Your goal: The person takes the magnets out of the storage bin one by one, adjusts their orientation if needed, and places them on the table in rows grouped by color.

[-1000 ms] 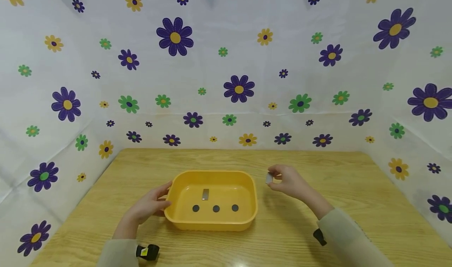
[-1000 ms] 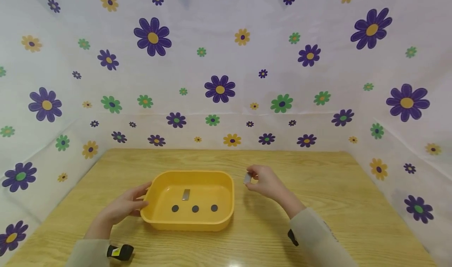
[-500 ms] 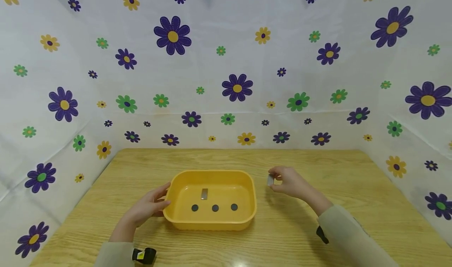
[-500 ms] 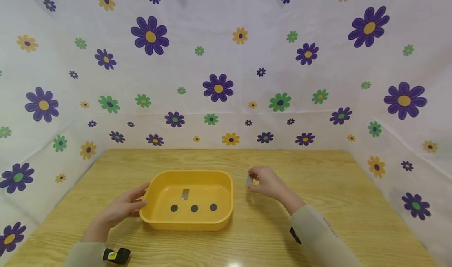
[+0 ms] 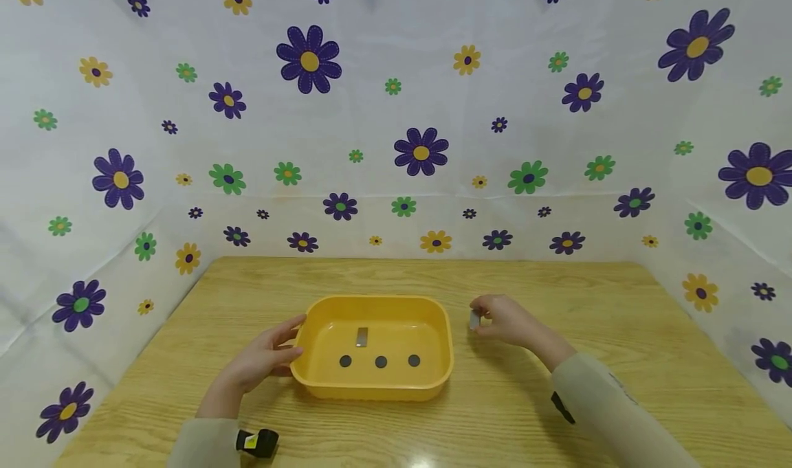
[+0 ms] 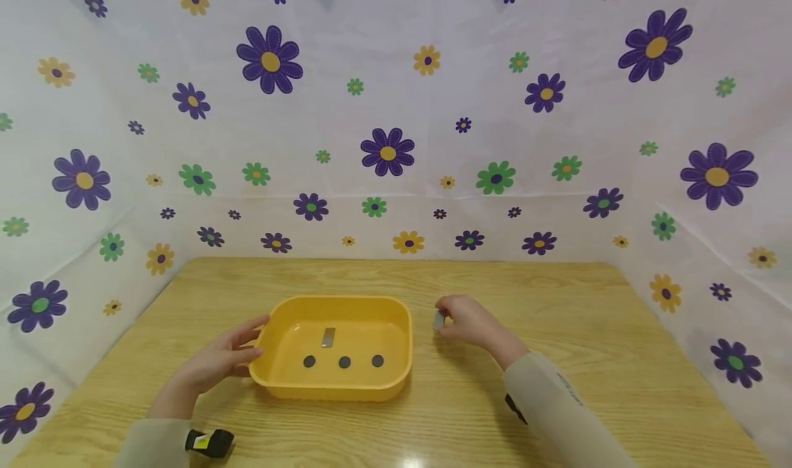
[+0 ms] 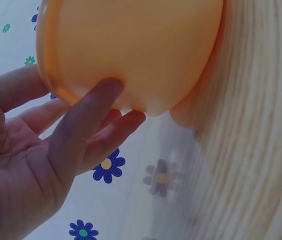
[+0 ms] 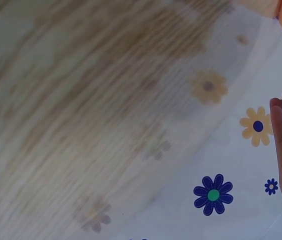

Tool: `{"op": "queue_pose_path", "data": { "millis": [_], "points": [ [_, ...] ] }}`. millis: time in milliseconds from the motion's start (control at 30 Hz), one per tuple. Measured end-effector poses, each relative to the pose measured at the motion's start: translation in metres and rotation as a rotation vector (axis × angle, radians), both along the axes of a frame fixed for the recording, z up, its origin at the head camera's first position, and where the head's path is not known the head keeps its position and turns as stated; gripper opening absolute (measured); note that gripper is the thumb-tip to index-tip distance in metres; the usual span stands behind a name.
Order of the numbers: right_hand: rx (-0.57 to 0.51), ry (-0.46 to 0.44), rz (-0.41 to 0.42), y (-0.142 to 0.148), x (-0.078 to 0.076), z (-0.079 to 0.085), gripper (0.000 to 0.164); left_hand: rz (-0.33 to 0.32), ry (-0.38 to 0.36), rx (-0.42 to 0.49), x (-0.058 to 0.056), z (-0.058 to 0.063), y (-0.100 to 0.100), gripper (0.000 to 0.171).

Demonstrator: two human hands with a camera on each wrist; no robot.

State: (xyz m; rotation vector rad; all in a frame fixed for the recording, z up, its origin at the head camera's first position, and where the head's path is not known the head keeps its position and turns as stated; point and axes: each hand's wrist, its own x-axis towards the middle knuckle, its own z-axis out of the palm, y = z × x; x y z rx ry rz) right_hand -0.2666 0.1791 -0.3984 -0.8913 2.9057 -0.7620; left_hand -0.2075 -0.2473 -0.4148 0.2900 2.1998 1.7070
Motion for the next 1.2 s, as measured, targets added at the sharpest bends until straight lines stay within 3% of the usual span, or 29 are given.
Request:
{"op": "queue_pose_path", "data": {
  "millis": [333, 633, 1000, 1200],
  "points": [
    [0.086, -0.032, 0.000, -0.008, -0.008, -0.008, 0.033, -0.012, -0.003, 0.013, 0.001, -0.001, -0.001, 0.067],
    [0.158, -0.001, 0.046, -0.011, -0.012, -0.010, 0.031, 0.007, -0.027, 0.006, 0.000, -0.001, -0.002, 0.068],
    [0.194, 0.009, 0.073, -0.005, -0.015, -0.016, 0.015, -0.019, -0.017, 0.014, 0.000, 0.002, 0.000, 0.065],
    [0.203, -0.003, 0.055, -0.002, -0.018, -0.020, 0.019, -0.012, -0.015, 0.014, 0.001, 0.002, -0.001, 0.067]
  ]
}}
